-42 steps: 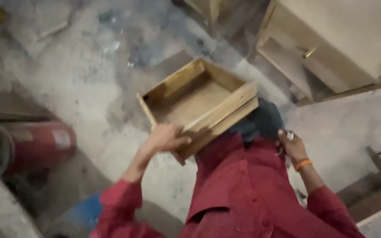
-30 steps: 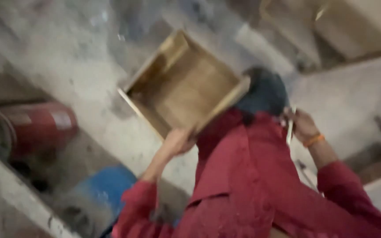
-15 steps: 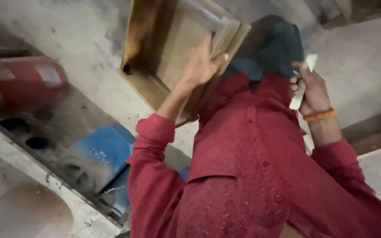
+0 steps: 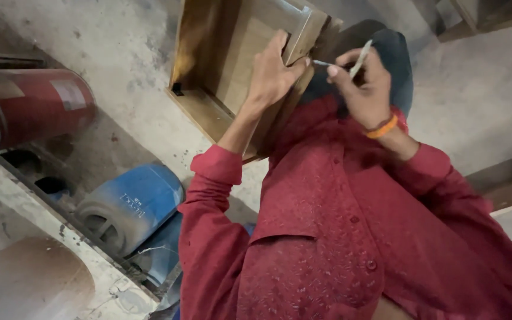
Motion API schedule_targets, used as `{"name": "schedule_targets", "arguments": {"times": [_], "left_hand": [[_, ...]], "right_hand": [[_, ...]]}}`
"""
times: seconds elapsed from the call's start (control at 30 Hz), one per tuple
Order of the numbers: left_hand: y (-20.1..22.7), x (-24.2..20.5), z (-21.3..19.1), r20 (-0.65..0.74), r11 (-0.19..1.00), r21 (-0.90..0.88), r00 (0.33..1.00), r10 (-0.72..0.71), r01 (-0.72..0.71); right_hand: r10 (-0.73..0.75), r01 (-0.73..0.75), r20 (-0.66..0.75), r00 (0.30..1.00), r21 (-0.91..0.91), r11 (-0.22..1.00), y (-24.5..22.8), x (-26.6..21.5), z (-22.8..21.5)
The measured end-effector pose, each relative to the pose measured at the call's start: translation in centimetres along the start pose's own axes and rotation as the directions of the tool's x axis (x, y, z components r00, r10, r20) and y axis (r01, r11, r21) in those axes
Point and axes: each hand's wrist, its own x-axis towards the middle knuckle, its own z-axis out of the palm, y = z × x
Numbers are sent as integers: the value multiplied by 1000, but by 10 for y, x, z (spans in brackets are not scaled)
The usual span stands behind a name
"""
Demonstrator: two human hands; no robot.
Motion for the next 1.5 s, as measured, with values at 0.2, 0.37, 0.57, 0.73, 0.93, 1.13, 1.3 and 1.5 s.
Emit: {"name": "schedule_targets", "arguments": {"times": [0.2, 0.37, 0.57, 0.73, 0.93, 1.13, 1.3, 1.5], "left_hand": [[2, -2, -7, 10, 997, 26, 997, -71, 71], [-9, -5, -2, 1, 999, -41, 1000, -6, 6], [-20, -14, -8, 131, 984, -156, 985, 112, -91], [-47, -25, -3, 167, 889, -451, 971, 171, -79], [-36, -15, -5, 215, 758, -634, 977, -14, 150], [-23, -10, -7, 216, 795, -591, 976, -8, 137], [-34, -5, -1, 198, 727, -673, 980, 4, 133], [-27, 5, 7, 227, 651, -718, 967, -117, 247]], "right_hand": [[-394, 359, 50, 918, -528, 769, -5, 17, 19], [-371, 356, 83, 925, -534, 767, 4, 18, 23], [-630, 717, 426, 649, -620, 318, -25, 45, 8], [-525, 856, 699, 486, -502, 123, -53, 57, 3], [-413, 888, 799, 436, -456, 57, -37, 74, 0], [-379, 895, 811, 446, -407, 182, 10, 80, -17], [53, 20, 130, 990, -507, 862, 23, 45, 28], [389, -307, -121, 913, 422, 853, 27, 55, 45]]}}
